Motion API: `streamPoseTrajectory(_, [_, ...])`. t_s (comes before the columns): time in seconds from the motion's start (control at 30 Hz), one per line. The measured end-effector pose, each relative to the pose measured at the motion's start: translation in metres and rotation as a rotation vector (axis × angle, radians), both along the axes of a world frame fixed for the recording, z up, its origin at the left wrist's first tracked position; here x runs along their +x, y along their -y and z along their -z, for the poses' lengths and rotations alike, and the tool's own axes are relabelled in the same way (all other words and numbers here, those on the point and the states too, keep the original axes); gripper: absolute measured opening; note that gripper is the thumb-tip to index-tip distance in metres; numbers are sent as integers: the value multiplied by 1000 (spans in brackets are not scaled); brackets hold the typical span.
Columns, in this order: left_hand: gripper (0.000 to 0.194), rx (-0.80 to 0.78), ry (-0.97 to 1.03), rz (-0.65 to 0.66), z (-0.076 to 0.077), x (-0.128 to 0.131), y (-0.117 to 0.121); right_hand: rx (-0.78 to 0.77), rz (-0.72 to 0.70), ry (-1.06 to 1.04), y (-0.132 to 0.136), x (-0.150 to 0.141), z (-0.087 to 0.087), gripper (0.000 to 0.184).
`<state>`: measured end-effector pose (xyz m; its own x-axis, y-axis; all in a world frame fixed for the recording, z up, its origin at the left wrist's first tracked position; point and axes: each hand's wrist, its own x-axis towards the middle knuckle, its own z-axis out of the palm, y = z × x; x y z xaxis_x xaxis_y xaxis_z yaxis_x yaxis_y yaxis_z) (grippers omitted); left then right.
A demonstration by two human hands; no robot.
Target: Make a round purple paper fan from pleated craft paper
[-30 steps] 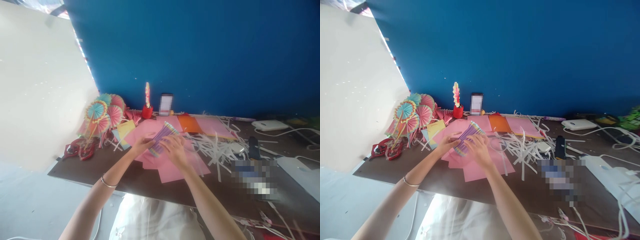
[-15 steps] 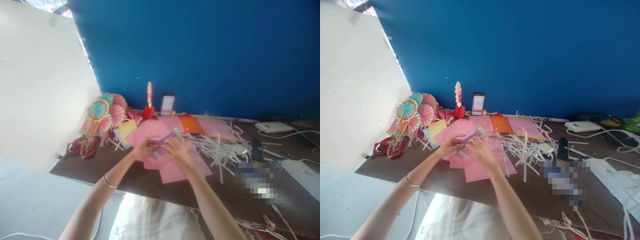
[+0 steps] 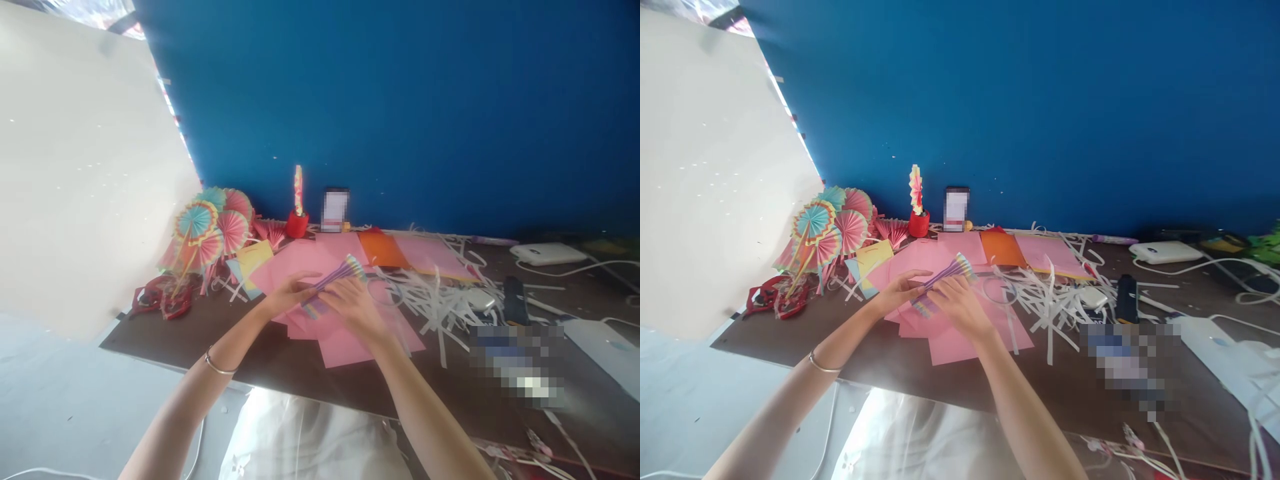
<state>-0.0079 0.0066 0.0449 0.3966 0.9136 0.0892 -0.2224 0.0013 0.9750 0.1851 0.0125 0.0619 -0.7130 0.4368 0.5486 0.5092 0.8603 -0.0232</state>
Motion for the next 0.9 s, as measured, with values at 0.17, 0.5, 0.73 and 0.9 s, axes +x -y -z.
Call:
streamPoseTrajectory(0.17, [55,1,1,22,2,-1,-1,-21,-16,-50,1,-2,-1,28])
streamPoseTrajectory(0.5, [55,-30,78,-49,-3,-1,2,181,54,-1,0,-1,0,29])
streamPoseTrajectory(0.73, [72,24,81,16,4,0,1,111,85,-165,-2,-1,2,17])
streamPoseTrajectory(0.9, [62,54,92,30,6,1,0,17,31,-279,-4,-5,6,11])
